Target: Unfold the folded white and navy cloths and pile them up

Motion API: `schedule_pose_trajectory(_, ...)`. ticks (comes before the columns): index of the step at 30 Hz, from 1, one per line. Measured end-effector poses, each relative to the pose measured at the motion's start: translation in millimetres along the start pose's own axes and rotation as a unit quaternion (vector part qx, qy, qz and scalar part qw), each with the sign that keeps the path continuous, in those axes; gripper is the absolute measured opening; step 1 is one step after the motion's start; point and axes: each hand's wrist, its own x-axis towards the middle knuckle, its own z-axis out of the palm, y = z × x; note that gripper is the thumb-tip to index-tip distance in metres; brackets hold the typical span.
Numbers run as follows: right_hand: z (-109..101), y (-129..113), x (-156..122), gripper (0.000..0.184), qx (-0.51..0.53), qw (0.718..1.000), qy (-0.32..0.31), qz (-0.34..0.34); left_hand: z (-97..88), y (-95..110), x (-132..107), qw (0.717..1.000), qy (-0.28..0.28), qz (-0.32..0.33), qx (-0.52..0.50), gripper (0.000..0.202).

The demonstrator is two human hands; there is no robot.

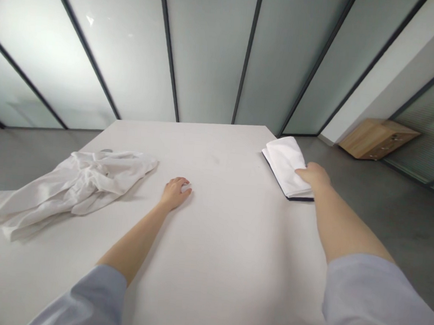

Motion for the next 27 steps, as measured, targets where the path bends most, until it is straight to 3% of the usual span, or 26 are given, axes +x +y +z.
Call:
schedule_pose_trajectory(2, 4.3, -23.7, -3.9, 0.007, -0.074, 0.995, -0.070, -0.015, -0.3, 1.2, -0.2, 1.000, 0.000, -0.001, 0.000, 0.031)
schedule_pose_trajectory(4, 16.3, -52.5, -19.1, 0.008, -0.089, 0.985, -0.116, -0.093, 0.0, 1.8, -0.2, 1.000, 0.003, -0.003, -0.005, 0.032)
schedule_pose_trajectory(7, 43.7, -98.3, -62.7, 0.012, 0.045, 0.962, -0.185, -0.194, 1.8, 0.3, 0.2, 0.999, 0.014, -0.014, -0.029, 0.039)
schedule_pose_trajectory(8, 53.1, -112.5, -80.0, 0.011, 0.115, 0.940, -0.240, -0.215, 2.5, -1.1, 0.3, 0.999, 0.021, -0.018, -0.044, 0.042)
schedule_pose_trajectory(10, 69.8, -136.8, -112.4, 0.016, 0.248, 0.864, -0.368, -0.236, 2.9, -4.0, 0.1, 0.996, 0.047, -0.021, -0.079, 0.047)
schedule_pose_trajectory(11, 77.0, -146.1, -125.6, 0.023, 0.288, 0.831, -0.407, -0.248, 2.3, -5.1, -0.3, 0.993, 0.065, -0.016, -0.094, 0.049)
schedule_pose_trajectory(12, 83.7, -153.2, -136.0, 0.027, 0.304, 0.820, -0.412, -0.257, 1.1, -5.6, -1.2, 0.991, 0.086, -0.007, -0.104, 0.051)
schedule_pose_trajectory(15, 104.6, -160.9, -152.1, 0.029, 0.270, 0.851, -0.342, -0.292, -4.9, -1.1, -6.0, 0.989, 0.099, 0.063, -0.092, 0.057)
schedule_pose_trajectory(19, 135.0, -149.0, -156.8, 0.028, 0.150, 0.913, -0.219, -0.310, -8.4, 14.7, -12.6, 0.987, -0.024, 0.155, -0.018, 0.064)
schedule_pose_trajectory(23, 148.1, -131.8, -154.8, 0.027, 0.111, 0.952, -0.113, -0.260, -2.4, 21.6, -10.6, 0.989, -0.062, 0.129, 0.037, 0.079)
schedule_pose_trajectory(27, 141.1, -116.7, -143.7, 0.022, 0.112, 0.973, -0.076, -0.186, -1.9, 14.7, -2.9, 0.991, -0.096, 0.087, 0.044, 0.087)
